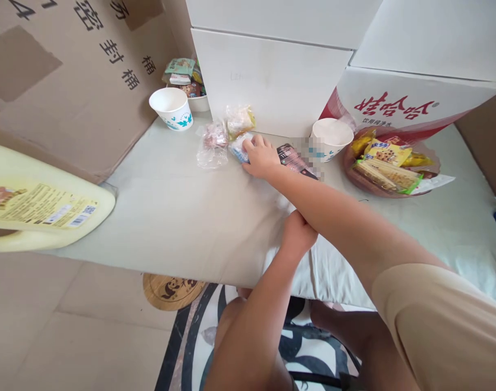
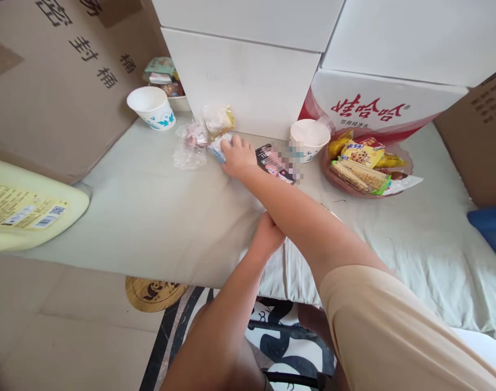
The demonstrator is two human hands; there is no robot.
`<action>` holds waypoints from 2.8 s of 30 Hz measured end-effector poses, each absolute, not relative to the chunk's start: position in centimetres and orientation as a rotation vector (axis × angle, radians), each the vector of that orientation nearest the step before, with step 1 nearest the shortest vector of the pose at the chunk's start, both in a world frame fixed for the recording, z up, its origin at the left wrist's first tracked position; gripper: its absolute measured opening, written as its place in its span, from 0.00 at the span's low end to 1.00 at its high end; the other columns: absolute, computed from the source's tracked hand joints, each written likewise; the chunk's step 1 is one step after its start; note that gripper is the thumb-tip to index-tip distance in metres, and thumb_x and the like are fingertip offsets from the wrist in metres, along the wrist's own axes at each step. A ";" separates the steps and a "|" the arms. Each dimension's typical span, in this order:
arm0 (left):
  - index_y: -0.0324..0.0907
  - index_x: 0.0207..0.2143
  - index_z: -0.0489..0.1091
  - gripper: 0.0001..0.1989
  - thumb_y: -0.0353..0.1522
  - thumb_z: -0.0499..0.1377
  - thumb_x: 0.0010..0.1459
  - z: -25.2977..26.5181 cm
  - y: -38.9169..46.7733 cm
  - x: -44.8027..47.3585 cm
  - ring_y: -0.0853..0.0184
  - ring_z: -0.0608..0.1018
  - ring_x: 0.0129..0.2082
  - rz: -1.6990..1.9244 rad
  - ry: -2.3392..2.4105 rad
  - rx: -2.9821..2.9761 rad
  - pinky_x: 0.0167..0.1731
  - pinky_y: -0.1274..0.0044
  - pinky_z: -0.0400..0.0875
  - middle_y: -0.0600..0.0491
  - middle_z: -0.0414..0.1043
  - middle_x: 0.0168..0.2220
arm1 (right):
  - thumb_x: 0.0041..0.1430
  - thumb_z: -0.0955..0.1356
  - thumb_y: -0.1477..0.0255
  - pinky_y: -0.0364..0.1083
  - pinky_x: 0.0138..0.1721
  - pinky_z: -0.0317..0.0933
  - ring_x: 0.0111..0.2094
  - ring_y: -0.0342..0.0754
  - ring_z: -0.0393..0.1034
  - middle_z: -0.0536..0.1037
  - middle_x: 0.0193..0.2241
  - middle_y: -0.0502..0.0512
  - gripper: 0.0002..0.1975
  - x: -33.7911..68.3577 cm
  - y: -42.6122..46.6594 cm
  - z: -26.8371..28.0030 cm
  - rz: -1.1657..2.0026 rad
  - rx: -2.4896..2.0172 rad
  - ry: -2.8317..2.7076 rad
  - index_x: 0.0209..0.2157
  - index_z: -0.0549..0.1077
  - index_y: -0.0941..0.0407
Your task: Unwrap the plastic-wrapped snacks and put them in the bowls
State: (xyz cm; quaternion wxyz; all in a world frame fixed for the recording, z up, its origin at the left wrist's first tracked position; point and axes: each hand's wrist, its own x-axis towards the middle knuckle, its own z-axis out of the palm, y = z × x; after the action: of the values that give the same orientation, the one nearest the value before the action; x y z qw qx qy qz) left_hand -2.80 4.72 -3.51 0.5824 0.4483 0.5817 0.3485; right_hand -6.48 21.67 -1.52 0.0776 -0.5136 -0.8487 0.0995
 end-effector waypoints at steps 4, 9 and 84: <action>0.42 0.28 0.71 0.03 0.28 0.57 0.51 -3.2 4.4 -2.9 0.58 0.77 0.36 0.748 1.370 1.227 0.32 0.73 0.69 0.51 0.78 0.30 | 0.57 0.65 0.72 0.59 0.43 0.64 0.43 0.59 0.70 0.63 0.57 0.68 0.18 -5.6 20.7 -1.6 0.264 -1.503 -2.541 0.50 0.66 0.53; 0.44 0.21 0.67 0.08 0.30 0.56 0.53 -2.6 3.2 -2.5 0.54 0.78 0.33 0.588 1.332 1.556 0.29 0.71 0.64 0.47 0.76 0.27 | 0.54 0.65 0.70 0.56 0.41 0.65 0.40 0.57 0.69 0.69 0.50 0.63 0.15 -2.7 17.4 0.0 0.265 -1.350 -2.478 0.45 0.68 0.53; 0.45 0.44 0.74 0.18 0.37 0.67 0.50 -3.4 2.8 -4.3 0.60 0.78 0.47 1.103 1.272 1.465 0.52 0.68 0.71 0.48 0.77 0.47 | 0.62 0.68 0.66 0.61 0.58 0.65 0.58 0.58 0.70 0.74 0.57 0.62 0.17 17.0 0.2 -4.4 0.630 -1.209 -2.053 0.52 0.71 0.52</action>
State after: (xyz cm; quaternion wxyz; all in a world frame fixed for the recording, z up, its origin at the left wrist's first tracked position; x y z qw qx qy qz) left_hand -4.34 2.83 -3.41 0.4394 0.5896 0.5118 0.4442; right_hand 17.02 0.25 -4.38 0.3321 -0.4627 -0.7859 0.2411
